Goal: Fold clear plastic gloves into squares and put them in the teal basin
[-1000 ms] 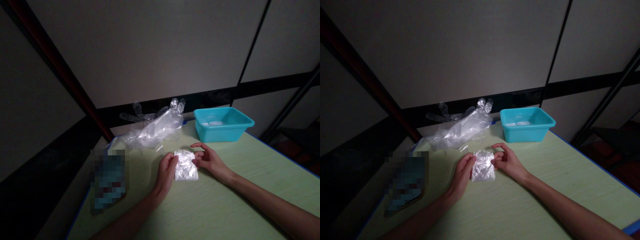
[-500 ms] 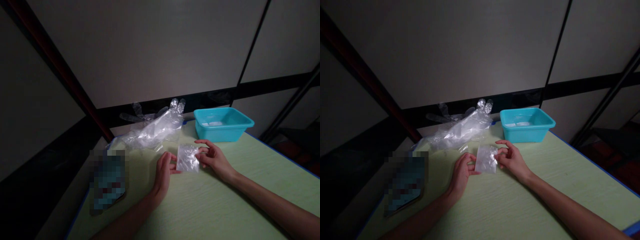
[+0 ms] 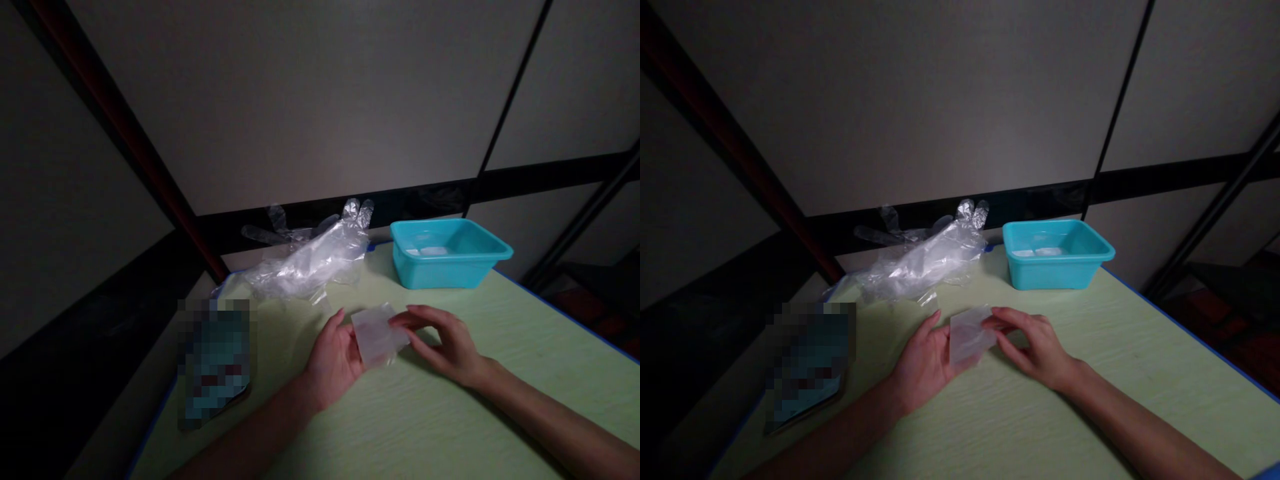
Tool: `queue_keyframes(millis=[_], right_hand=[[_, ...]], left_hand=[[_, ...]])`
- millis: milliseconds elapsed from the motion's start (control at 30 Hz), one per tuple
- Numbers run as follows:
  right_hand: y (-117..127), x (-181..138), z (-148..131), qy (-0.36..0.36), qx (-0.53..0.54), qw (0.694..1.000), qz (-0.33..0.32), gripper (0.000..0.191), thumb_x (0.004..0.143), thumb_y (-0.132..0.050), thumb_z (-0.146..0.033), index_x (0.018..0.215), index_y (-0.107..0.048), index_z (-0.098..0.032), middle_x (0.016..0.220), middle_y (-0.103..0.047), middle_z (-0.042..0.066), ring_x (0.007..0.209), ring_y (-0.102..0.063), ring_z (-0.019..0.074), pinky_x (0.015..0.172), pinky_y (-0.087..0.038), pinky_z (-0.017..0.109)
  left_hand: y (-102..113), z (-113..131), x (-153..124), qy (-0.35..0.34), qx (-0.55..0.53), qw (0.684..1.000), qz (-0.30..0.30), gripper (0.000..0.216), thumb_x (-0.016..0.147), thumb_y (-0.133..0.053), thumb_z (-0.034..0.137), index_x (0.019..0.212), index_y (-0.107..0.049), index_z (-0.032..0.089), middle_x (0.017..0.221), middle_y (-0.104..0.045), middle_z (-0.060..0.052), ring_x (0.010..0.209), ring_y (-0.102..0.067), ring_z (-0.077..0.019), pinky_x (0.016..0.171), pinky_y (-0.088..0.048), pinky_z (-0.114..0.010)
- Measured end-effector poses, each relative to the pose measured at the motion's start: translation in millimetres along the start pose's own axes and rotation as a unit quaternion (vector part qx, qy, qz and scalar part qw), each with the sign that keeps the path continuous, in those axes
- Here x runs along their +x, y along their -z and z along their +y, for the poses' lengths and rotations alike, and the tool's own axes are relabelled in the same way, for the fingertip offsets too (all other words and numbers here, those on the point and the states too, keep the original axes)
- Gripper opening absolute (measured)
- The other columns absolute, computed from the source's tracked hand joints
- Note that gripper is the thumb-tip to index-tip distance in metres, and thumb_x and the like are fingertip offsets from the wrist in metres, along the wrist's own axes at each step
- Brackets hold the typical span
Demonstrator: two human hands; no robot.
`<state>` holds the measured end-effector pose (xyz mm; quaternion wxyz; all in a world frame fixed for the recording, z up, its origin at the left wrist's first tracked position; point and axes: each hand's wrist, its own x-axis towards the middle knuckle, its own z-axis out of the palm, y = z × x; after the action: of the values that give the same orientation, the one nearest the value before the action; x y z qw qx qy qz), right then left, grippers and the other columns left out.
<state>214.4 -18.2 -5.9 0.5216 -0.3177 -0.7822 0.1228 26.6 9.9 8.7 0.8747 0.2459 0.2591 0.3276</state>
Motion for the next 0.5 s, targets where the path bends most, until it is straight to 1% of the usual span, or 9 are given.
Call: queue_keyframes(millis=[67,167,233,300,367,400,467,500], right_hand=[[0,-1,2,0.006,-0.026,0.999,-0.046,0.055,0.077,-0.052,-0.005,0.124,-0.035,-0.027,0.096,-0.065,0.004,0.079,-0.064,0.0151,0.070,-0.053,0.028],[-1,-1,3,-0.022,-0.021,0.997,-0.073,0.050,0.079,-0.050,-0.006,0.122,-0.038,-0.027,0.104,-0.061,0.005,0.088,-0.060,0.0160,0.072,-0.052,0.029],[-3,2,3,-0.068,0.005,0.996,-0.066,0.043,0.080,-0.047,-0.008,0.119,-0.043,-0.026,0.110,-0.057,0.007,0.096,-0.056,0.0176,0.074,-0.050,0.031],[-4,5,3,-0.129,0.063,0.989,-0.040,0.034,0.082,-0.044,-0.011,0.113,-0.048,-0.025,0.114,-0.052,0.007,0.103,-0.051,0.0192,0.076,-0.049,0.033],[-6,8,3,-0.194,0.154,0.969,-0.010,0.027,0.083,-0.042,-0.015,0.106,-0.052,-0.025,0.121,-0.047,0.006,0.108,-0.047,0.0203,0.080,-0.046,0.035],[-7,9,4,-0.226,0.203,0.953,0.000,0.024,0.083,-0.043,-0.017,0.103,-0.053,-0.026,0.124,-0.044,0.006,0.110,-0.046,0.0208,0.082,-0.045,0.036],[-9,11,5,-0.280,0.287,0.916,0.000,0.021,0.084,-0.045,-0.023,0.103,-0.054,-0.026,0.127,-0.042,0.005,0.111,-0.045,0.0215,0.086,-0.041,0.038],[-10,12,6,-0.300,0.313,0.901,-0.010,0.022,0.084,-0.046,-0.026,0.104,-0.054,-0.025,0.126,-0.043,0.005,0.111,-0.045,0.0218,0.088,-0.039,0.039]], left_hand=[[1,0,2,-0.005,-0.018,1.000,0.010,0.039,0.088,-0.031,0.031,0.099,-0.057,0.004,0.091,-0.065,-0.015,0.083,-0.062,-0.0211,0.077,-0.043,-0.032],[3,0,5,-0.005,-0.035,0.999,0.033,0.031,0.088,-0.031,0.017,0.098,-0.057,0.004,0.093,-0.065,-0.014,0.085,-0.061,-0.0187,0.084,-0.040,-0.031],[4,0,6,0.000,-0.044,0.998,0.048,0.029,0.087,-0.032,0.014,0.097,-0.057,0.003,0.092,-0.065,-0.013,0.084,-0.062,-0.0178,0.086,-0.039,-0.030],[4,0,6,-0.006,-0.045,0.997,0.060,0.028,0.087,-0.033,0.013,0.097,-0.057,0.004,0.090,-0.066,-0.012,0.083,-0.062,-0.0180,0.087,-0.039,-0.031],[3,-1,6,-0.016,-0.041,0.997,0.065,0.027,0.087,-0.034,0.013,0.098,-0.057,0.005,0.090,-0.066,-0.012,0.086,-0.061,-0.0187,0.088,-0.039,-0.031],[3,-1,6,-0.020,-0.038,0.997,0.063,0.027,0.086,-0.034,0.013,0.099,-0.057,0.005,0.091,-0.065,-0.013,0.089,-0.060,-0.0193,0.089,-0.038,-0.032],[4,-2,6,-0.031,-0.031,0.997,0.057,0.027,0.086,-0.036,0.013,0.102,-0.056,0.005,0.092,-0.065,-0.013,0.092,-0.059,-0.0205,0.090,-0.038,-0.033],[4,-3,7,-0.036,-0.026,0.998,0.052,0.027,0.085,-0.037,0.013,0.103,-0.056,0.006,0.093,-0.065,-0.013,0.093,-0.059,-0.0209,0.089,-0.038,-0.034]])
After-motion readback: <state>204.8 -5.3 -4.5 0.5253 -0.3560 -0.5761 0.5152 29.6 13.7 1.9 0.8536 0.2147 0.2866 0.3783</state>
